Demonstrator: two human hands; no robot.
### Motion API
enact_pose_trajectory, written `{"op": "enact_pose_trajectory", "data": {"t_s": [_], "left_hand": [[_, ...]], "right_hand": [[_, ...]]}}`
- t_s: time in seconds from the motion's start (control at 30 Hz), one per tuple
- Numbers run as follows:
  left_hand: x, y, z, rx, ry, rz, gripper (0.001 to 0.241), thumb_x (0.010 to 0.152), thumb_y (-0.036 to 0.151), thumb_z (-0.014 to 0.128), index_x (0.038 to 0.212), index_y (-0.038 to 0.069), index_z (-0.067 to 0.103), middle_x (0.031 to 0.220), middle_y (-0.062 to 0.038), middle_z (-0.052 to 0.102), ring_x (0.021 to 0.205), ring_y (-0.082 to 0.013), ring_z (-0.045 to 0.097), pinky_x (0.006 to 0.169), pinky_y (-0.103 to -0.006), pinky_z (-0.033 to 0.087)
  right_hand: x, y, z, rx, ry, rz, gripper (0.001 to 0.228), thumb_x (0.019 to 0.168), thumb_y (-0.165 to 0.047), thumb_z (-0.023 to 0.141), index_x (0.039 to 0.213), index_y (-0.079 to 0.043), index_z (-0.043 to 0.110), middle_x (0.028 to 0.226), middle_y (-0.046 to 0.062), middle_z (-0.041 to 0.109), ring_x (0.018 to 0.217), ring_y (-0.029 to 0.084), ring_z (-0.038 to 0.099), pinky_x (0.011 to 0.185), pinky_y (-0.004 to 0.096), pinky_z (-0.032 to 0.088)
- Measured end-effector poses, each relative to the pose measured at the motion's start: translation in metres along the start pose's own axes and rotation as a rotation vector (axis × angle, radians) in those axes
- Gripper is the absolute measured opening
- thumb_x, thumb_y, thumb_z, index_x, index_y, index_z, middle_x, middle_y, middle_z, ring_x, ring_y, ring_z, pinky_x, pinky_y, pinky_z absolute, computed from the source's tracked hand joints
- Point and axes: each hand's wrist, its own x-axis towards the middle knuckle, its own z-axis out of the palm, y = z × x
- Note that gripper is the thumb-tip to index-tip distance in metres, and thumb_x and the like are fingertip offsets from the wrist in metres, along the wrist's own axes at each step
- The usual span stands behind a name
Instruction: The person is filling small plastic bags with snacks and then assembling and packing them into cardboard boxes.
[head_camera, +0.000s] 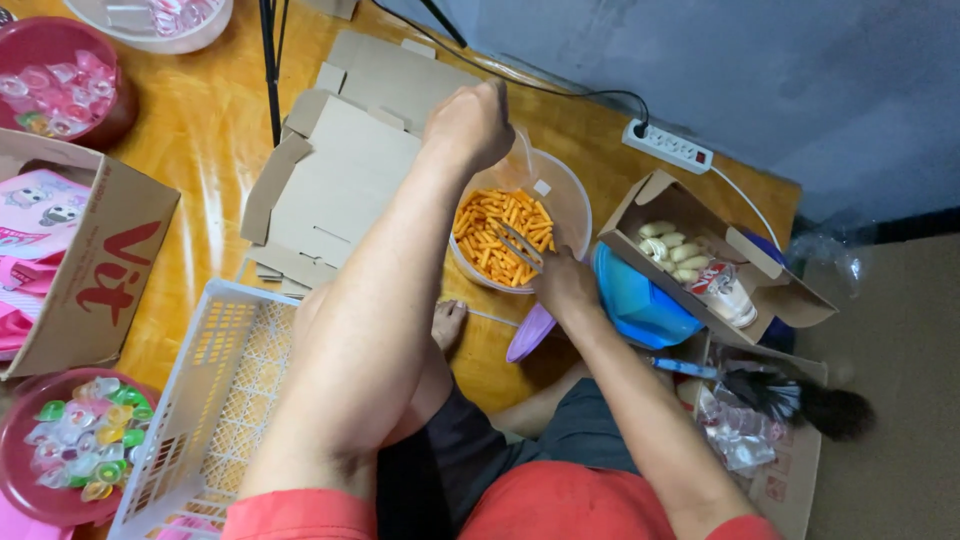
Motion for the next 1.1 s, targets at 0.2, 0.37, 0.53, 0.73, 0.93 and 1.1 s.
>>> {"op": "enact_pose_trajectory", "data": {"t_s": [0.2, 0.37, 0.53, 0.73, 0.93, 1.1], "left_hand": [[-0.002, 0.008, -0.004, -0.014, -0.039, -0.012, 0.017, 0.084, 0.01, 0.057, 0.099, 0.007, 0.065, 0.095, -0.018, 0.075, 0.089, -0.042, 0.071, 0.078, -0.0511, 0.056], [-0.002, 0.006, -0.004, 0.009, -0.038, -0.021, 0.017, 0.084, 0.009, 0.058, 0.099, 0.007, 0.066, 0.096, -0.017, 0.075, 0.091, -0.0399, 0.071, 0.081, -0.0492, 0.056], [0.001, 0.004, -0.007, 0.002, -0.04, -0.033, 0.018, 0.084, 0.008, 0.059, 0.101, 0.007, 0.067, 0.097, -0.017, 0.075, 0.092, -0.0403, 0.071, 0.081, -0.0495, 0.056], [0.003, 0.001, -0.004, -0.078, -0.276, -0.106, 0.056, 0.088, 0.028, 0.07, 0.136, 0.002, 0.062, 0.121, -0.026, 0.07, 0.115, -0.0429, 0.068, 0.1, -0.0529, 0.056], [-0.002, 0.007, 0.007, 0.039, -0.086, -0.002, 0.019, 0.083, 0.008, 0.06, 0.099, 0.004, 0.069, 0.099, -0.018, 0.075, 0.091, -0.0399, 0.071, 0.08, -0.0477, 0.057], [-0.007, 0.017, -0.002, -0.039, -0.236, -0.031, 0.018, 0.084, 0.011, 0.064, 0.1, 0.006, 0.072, 0.087, -0.012, 0.076, 0.082, -0.0331, 0.073, 0.074, -0.0438, 0.057]], "right_hand": [[-0.015, 0.008, -0.018, 0.121, -0.006, 0.013, 0.031, 0.087, -0.015, 0.066, 0.116, -0.008, 0.074, 0.104, 0.02, 0.067, 0.089, 0.04, 0.068, 0.079, 0.049, 0.056], [-0.043, 0.038, -0.014, 0.314, 0.159, -0.04, 0.027, 0.083, -0.015, 0.071, 0.109, -0.01, 0.076, 0.098, 0.018, 0.071, 0.082, 0.04, 0.068, 0.074, 0.047, 0.056], [-0.086, 0.058, -0.021, 0.443, 0.306, -0.06, 0.035, 0.083, -0.014, 0.069, 0.116, -0.006, 0.075, 0.092, 0.015, 0.071, 0.075, 0.034, 0.068, 0.07, 0.041, 0.056], [-0.144, 0.071, -0.061, 0.66, 0.42, 0.081, 0.045, 0.085, -0.018, 0.077, 0.13, -0.016, 0.075, 0.108, 0.016, 0.071, 0.095, 0.029, 0.071, 0.077, 0.038, 0.058], [-0.172, 0.057, -0.104, 1.079, 0.364, 0.078, 0.049, 0.09, 0.003, 0.066, 0.14, 0.001, 0.062, 0.089, 0.009, 0.068, 0.061, 0.012, 0.053, 0.054, 0.021, 0.043], [-0.163, 0.052, -0.097, 1.055, 0.367, -0.057, 0.047, 0.089, 0.005, 0.067, 0.135, 0.004, 0.062, 0.103, 0.007, 0.058, 0.067, 0.013, 0.058, 0.056, 0.022, 0.047]]}}
